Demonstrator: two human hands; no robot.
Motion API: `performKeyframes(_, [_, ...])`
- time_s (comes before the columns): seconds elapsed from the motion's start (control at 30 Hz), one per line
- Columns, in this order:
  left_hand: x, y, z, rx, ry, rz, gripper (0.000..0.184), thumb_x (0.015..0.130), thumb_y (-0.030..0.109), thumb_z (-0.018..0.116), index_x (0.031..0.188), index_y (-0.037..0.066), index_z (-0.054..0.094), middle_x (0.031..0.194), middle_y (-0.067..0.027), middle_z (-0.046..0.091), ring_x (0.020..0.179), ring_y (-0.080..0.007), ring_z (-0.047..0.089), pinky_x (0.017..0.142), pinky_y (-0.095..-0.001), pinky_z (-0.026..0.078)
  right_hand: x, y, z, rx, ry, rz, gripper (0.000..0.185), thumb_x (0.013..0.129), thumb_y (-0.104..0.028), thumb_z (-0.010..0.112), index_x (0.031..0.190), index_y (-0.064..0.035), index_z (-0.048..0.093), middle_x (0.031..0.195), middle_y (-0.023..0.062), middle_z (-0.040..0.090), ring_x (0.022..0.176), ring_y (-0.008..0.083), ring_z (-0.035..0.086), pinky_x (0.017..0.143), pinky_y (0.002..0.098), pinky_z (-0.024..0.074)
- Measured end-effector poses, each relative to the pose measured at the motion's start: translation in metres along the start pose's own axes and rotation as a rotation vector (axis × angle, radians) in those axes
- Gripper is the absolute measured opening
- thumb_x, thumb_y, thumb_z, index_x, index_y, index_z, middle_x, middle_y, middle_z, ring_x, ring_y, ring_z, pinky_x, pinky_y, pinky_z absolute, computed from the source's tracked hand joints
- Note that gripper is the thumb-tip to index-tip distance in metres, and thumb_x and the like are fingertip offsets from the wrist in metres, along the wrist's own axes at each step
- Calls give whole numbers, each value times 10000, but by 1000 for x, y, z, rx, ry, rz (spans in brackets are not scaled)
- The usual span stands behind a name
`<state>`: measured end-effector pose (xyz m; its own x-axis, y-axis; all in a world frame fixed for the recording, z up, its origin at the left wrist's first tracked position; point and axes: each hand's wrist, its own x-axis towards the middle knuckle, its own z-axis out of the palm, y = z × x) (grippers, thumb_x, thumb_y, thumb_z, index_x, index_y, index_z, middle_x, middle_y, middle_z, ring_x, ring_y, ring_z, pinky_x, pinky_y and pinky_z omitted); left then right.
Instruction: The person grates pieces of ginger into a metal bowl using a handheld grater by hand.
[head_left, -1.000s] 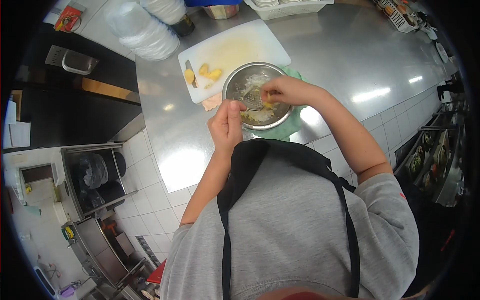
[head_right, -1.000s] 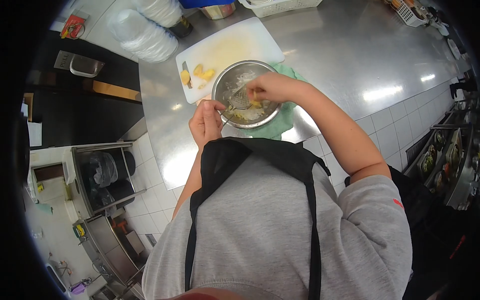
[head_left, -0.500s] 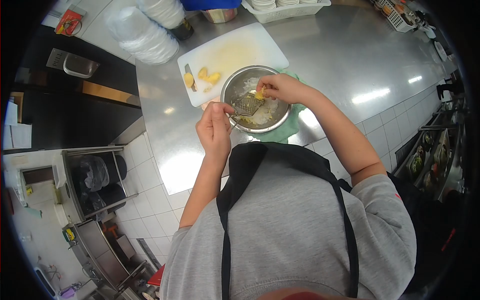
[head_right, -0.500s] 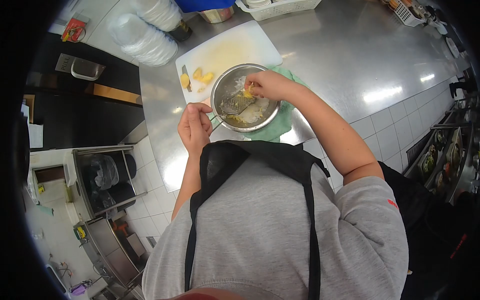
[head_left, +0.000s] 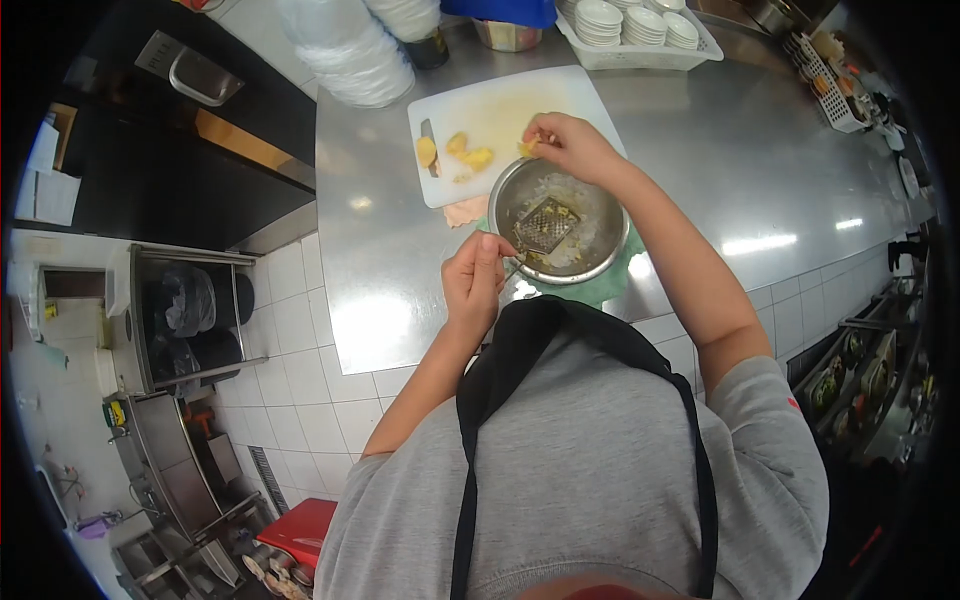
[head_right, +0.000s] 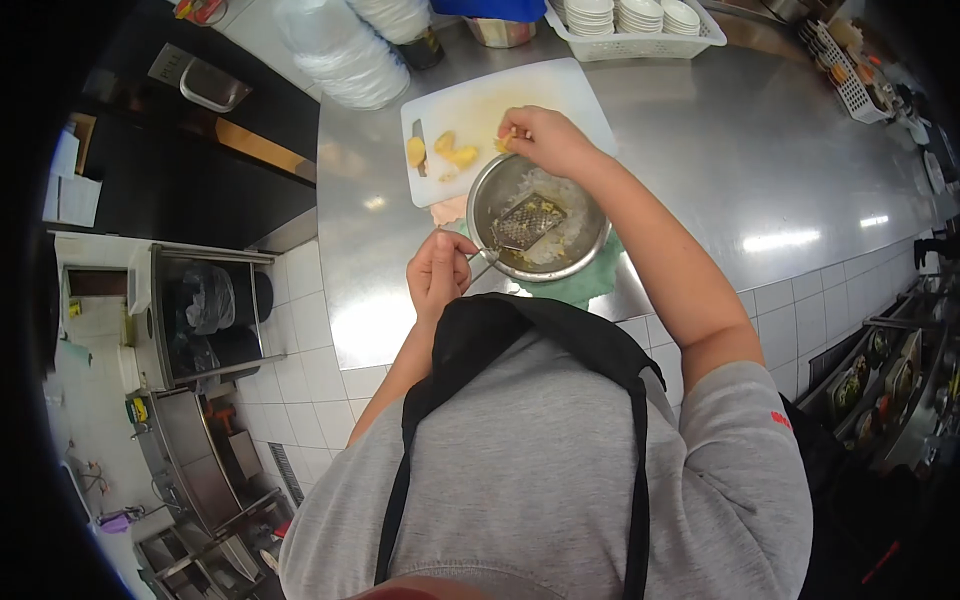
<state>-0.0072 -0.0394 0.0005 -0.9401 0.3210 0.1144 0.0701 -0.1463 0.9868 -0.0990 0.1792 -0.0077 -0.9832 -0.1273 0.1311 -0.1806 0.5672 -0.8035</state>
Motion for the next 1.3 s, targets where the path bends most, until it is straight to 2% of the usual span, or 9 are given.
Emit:
performKeyframes(0.13, [0,0,-3,-66,-8,-60,344,939,244,392,748,-1,539,470,54,346,423,-16,285,407,-189,230,46,3,33,-171,-71,-102,142,750,-118,584,886,-79,597,810,113,576,759,248,567,704,342,448])
performKeyframes(0.3, [5,0,-6,-44,-9,-46,343,939,244,390,746,5,543,466,51,351,423,-19,288,412,-193,238,78,4,49,-486,-314,112,204,765,-179,590,968,-161,611,1059,95,516,1009,248,498,861,358,410])
performKeyframes(0.4, [6,-1,-6,-23,-20,-40,345,939,251,390,747,10,545,463,49,352,420,-20,296,410,-194,243,93,2,55,-526,-156,17,242,769,-170,595,1011,-178,601,1107,71,479,1075,242,456,889,352,400])
performKeyframes(0.7, [3,0,-4,8,-46,-75,345,938,280,395,755,25,537,464,51,357,403,-20,306,389,-195,236,108,1,83,-620,-340,-9,285,753,-147,623,1029,-153,556,1126,72,463,1108,242,433,881,362,419])
performKeyframes(0.83, [4,0,-2,3,-61,-71,332,938,268,396,758,27,537,468,52,359,404,-18,312,389,-190,233,109,4,81,-643,-280,-4,274,738,-158,646,994,-136,552,1083,88,499,1059,235,476,841,365,430])
performKeyframes(1.03, [4,-3,-2,-40,-32,-51,326,941,241,388,761,14,539,475,50,360,415,-17,304,398,-184,237,64,-24,39,6,-168,83,212,753,-183,630,910,-59,560,779,119,600,760,257,588,680,357,444])
performKeyframes(1.1, [4,-2,0,-58,-29,-43,332,941,242,386,760,7,537,475,49,359,415,-17,300,399,-183,238,34,-16,18,6,-218,-123,192,767,-195,630,888,-56,576,692,73,561,652,147,520,586,271,408])
performKeyframes(1.23, [6,1,7,-93,-5,9,339,942,239,384,763,-8,532,476,45,354,414,-14,286,394,-184,226,-40,-5,5,-326,-263,-32,145,744,-156,591,806,-29,561,806,146,592,760,317,568,660,377,443])
performKeyframes(1.3, [6,5,11,-115,-12,15,335,941,236,385,765,-8,532,476,46,350,414,-12,282,391,-184,221,-71,-21,17,-344,-182,-63,133,750,-136,578,811,-22,548,822,151,581,780,323,566,675,387,444])
